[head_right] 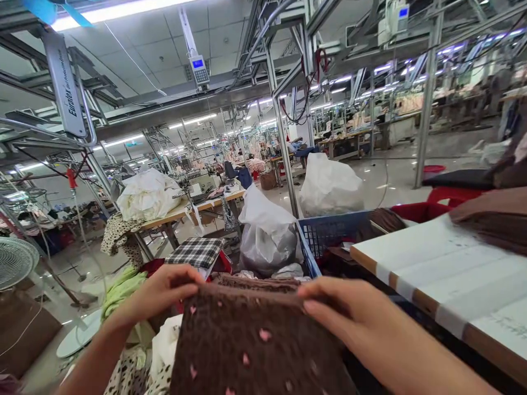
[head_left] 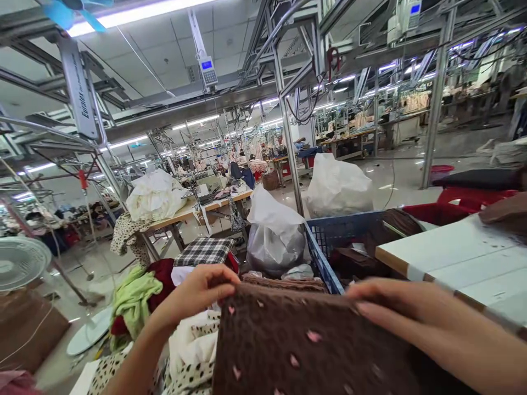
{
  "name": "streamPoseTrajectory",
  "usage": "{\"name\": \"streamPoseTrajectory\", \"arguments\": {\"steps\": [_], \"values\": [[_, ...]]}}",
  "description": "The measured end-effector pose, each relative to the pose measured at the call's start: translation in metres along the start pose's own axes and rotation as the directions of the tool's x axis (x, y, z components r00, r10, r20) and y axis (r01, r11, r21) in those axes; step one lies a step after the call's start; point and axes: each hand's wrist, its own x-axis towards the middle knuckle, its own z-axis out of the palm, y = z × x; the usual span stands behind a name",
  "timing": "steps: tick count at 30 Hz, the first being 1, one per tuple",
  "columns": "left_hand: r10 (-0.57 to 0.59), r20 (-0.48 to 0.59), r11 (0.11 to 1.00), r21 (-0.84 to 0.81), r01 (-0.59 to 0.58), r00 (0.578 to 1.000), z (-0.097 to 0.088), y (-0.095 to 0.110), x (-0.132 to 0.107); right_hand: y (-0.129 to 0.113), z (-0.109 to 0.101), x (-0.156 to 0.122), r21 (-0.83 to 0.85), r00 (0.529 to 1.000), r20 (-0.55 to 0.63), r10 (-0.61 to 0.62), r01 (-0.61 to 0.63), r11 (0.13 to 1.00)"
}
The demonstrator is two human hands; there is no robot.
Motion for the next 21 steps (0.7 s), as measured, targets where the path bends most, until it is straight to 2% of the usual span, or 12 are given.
{"name": "streamPoseTrajectory", "arguments": {"steps": [1,2,5,8,11,13,16,19,21], "values": [[-0.018,0.007,1.000,0.009,0.018,1.000,0.001,-0.017,0.016,0.009,0.009,0.019,0.040,0.997,0.076,0.010,-0.013,0.999],[-0.041,0.015,0.999,0.021,0.041,0.999,0.004,-0.034,0.032,0.023,0.020,0.037,0.071,0.995,0.089,0.035,-0.041,0.997],[-0.111,0.043,0.992,0.070,0.108,0.993,0.027,-0.085,0.065,0.078,0.058,0.075,0.143,0.985,0.036,0.167,-0.171,0.975],[-0.143,0.042,0.985,0.100,0.138,0.989,0.048,-0.116,0.078,0.125,0.082,0.079,0.170,0.972,-0.004,0.234,-0.230,0.958],[-0.144,0.031,0.983,0.117,0.139,0.989,0.052,-0.126,0.078,0.140,0.078,0.063,0.160,0.982,-0.041,0.182,-0.174,0.972],[-0.128,0.013,0.982,0.139,0.125,0.992,0.048,-0.122,0.075,0.134,0.059,0.048,0.105,0.986,-0.092,0.137,-0.127,0.986],[-0.048,-0.060,0.980,0.192,0.059,0.997,0.041,-0.103,0.074,0.108,0.012,0.018,-0.032,0.983,-0.174,0.049,-0.056,0.998],[0.108,-0.148,0.969,0.239,-0.071,0.983,0.043,-0.075,0.086,0.078,-0.052,-0.019,-0.216,0.965,-0.253,-0.063,0.007,0.976],[0.220,-0.155,0.954,0.241,-0.179,0.963,0.057,-0.050,0.106,0.069,-0.103,-0.048,-0.367,0.939,-0.322,-0.123,-0.004,0.930]]}}
